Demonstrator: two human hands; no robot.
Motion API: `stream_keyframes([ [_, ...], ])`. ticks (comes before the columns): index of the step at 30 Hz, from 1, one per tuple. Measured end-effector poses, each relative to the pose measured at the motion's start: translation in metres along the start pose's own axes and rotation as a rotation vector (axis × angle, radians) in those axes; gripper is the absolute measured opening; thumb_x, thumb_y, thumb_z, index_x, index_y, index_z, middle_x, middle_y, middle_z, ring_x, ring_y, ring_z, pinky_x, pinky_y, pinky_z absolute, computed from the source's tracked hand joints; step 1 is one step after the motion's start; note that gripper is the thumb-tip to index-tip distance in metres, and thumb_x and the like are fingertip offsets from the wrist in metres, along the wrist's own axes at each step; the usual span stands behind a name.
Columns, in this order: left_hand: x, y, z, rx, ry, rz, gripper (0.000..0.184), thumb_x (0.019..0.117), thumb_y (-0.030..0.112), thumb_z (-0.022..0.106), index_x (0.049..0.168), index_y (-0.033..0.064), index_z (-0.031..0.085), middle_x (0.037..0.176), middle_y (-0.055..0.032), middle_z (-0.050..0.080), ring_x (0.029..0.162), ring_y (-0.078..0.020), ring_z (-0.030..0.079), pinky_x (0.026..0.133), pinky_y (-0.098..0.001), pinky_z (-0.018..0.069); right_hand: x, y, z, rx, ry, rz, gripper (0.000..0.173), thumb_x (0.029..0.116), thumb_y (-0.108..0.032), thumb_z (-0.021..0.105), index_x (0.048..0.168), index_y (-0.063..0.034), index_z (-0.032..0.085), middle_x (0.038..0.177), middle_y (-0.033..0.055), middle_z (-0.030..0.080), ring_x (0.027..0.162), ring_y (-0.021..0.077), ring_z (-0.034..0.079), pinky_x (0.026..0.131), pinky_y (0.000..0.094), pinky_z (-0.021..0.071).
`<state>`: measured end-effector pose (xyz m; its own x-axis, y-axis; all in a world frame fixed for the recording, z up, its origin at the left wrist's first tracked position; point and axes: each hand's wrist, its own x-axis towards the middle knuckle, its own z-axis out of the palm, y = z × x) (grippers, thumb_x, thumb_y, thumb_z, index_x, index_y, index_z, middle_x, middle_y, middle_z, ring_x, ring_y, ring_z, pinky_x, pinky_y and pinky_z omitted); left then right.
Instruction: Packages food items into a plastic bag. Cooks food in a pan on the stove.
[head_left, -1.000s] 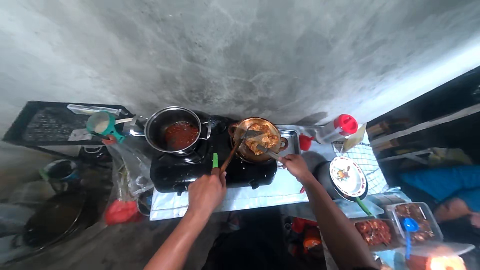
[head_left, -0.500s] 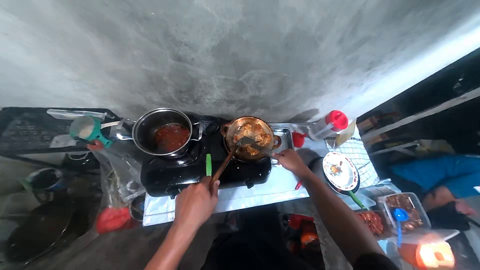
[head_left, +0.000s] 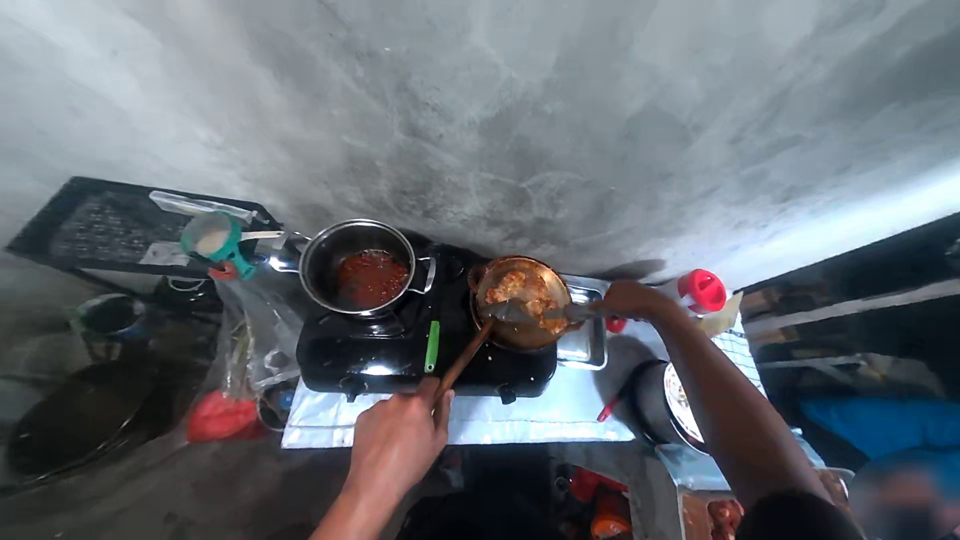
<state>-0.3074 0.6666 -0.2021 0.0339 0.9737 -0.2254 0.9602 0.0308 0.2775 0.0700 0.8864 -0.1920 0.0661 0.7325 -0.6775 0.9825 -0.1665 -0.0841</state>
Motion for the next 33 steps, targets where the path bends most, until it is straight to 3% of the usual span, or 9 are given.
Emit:
stream_keyframes([
  [3, 0.0, -0.003, 0.001, -0.011, 0.043, 0.008, 0.046, 0.1026, 0.051, 0.045, 0.098, 0.0128, 0.07, 0.065, -0.0123, 0.065, 0.064, -0.0363, 0.069, 0.055, -0.0538, 0.0514, -0.001, -0.004, -0.003, 0.081, -0.08, 0.048, 0.048, 0.0976, -0.052, 0.064, 0.087, -0.0045, 0.068, 0.07, 0.0047, 0.065, 0.053, 0.0131, 0.055, 0.053, 0.0339, 0.0463],
  [7, 0.003, -0.005, 0.004, -0.008, 0.065, 0.023, 0.046, 0.102, 0.052, 0.044, 0.099, 0.0142, 0.07, 0.064, -0.0102, 0.064, 0.062, -0.0347, 0.068, 0.053, -0.0527, 0.0508, -0.007, -0.005, -0.015, 0.092, -0.173, 0.069, 0.045, 0.1024, -0.049, 0.058, 0.09, -0.0061, 0.067, 0.065, 0.0023, 0.062, 0.046, 0.0092, 0.05, 0.046, 0.0272, 0.043],
  [11, 0.007, -0.004, 0.005, 0.013, 0.112, 0.058, 0.047, 0.1014, 0.053, 0.043, 0.095, 0.0148, 0.07, 0.059, -0.0092, 0.061, 0.057, -0.0337, 0.066, 0.049, -0.0512, 0.0487, -0.011, 0.006, -0.026, 0.045, -0.176, 0.08, 0.048, 0.1032, -0.051, 0.056, 0.086, -0.0069, 0.068, 0.065, 0.0016, 0.065, 0.046, 0.0092, 0.051, 0.046, 0.0273, 0.0422],
  [15, 0.012, -0.002, 0.003, 0.012, 0.135, 0.065, 0.049, 0.1014, 0.053, 0.041, 0.098, 0.0154, 0.071, 0.06, -0.0091, 0.062, 0.056, -0.0338, 0.066, 0.048, -0.0517, 0.0486, -0.003, 0.01, -0.01, 0.013, -0.112, 0.0, 0.049, 0.1027, -0.05, 0.058, 0.09, -0.0037, 0.069, 0.071, 0.0065, 0.064, 0.054, 0.0153, 0.054, 0.055, 0.037, 0.047],
  [21, 0.019, 0.001, -0.001, 0.013, 0.143, 0.077, 0.047, 0.1006, 0.052, 0.044, 0.094, 0.0152, 0.071, 0.059, -0.0085, 0.06, 0.055, -0.0329, 0.065, 0.048, -0.0512, 0.0479, -0.004, 0.003, -0.004, 0.008, -0.143, -0.09, 0.048, 0.1042, -0.048, 0.056, 0.09, -0.0037, 0.069, 0.071, 0.0062, 0.064, 0.055, 0.014, 0.053, 0.055, 0.0347, 0.0462],
  [24, 0.018, 0.001, -0.002, 0.029, 0.16, 0.094, 0.046, 0.0992, 0.053, 0.044, 0.091, 0.0157, 0.071, 0.057, -0.0071, 0.059, 0.053, -0.0314, 0.064, 0.046, -0.0495, 0.0468, 0.0, 0.005, -0.022, -0.097, 0.04, -0.109, 0.05, 0.1022, -0.049, 0.059, 0.092, -0.0016, 0.072, 0.082, 0.0161, 0.068, 0.075, 0.0309, 0.065, 0.073, 0.0565, 0.0524],
  [26, 0.021, 0.004, 0.002, 0.036, 0.172, 0.107, 0.046, 0.1001, 0.052, 0.044, 0.09, 0.016, 0.07, 0.056, -0.0061, 0.059, 0.052, -0.03, 0.064, 0.045, -0.0485, 0.0472, 0.015, -0.004, -0.025, -0.193, 0.199, -0.166, 0.046, 0.1003, -0.053, 0.06, 0.107, -0.0092, 0.074, 0.1, 0.0185, 0.072, 0.097, 0.0395, 0.069, 0.084, 0.0677, 0.0522],
  [28, 0.025, 0.007, 0.008, 0.041, 0.193, 0.119, 0.043, 0.1005, 0.051, 0.045, 0.091, 0.0171, 0.07, 0.056, -0.0044, 0.059, 0.051, -0.0282, 0.064, 0.044, -0.0473, 0.0474, 0.033, -0.021, -0.024, -0.315, 0.342, -0.254, 0.039, 0.1003, -0.05, 0.06, 0.117, -0.0178, 0.072, 0.107, 0.0142, 0.074, 0.1, 0.0393, 0.07, 0.082, 0.0678, 0.0535],
  [33, 0.029, 0.016, 0.011, 0.075, 0.196, 0.102, 0.037, 0.0986, 0.046, 0.05, 0.091, 0.0178, 0.072, 0.057, -0.0043, 0.061, 0.053, -0.0276, 0.065, 0.045, -0.0465, 0.0486, 0.086, -0.05, -0.041, -0.575, 0.42, -0.583, 0.033, 0.1006, -0.04, 0.064, 0.123, -0.016, 0.07, 0.119, 0.0111, 0.072, 0.113, 0.0359, 0.067, 0.088, 0.0618, 0.0535],
])
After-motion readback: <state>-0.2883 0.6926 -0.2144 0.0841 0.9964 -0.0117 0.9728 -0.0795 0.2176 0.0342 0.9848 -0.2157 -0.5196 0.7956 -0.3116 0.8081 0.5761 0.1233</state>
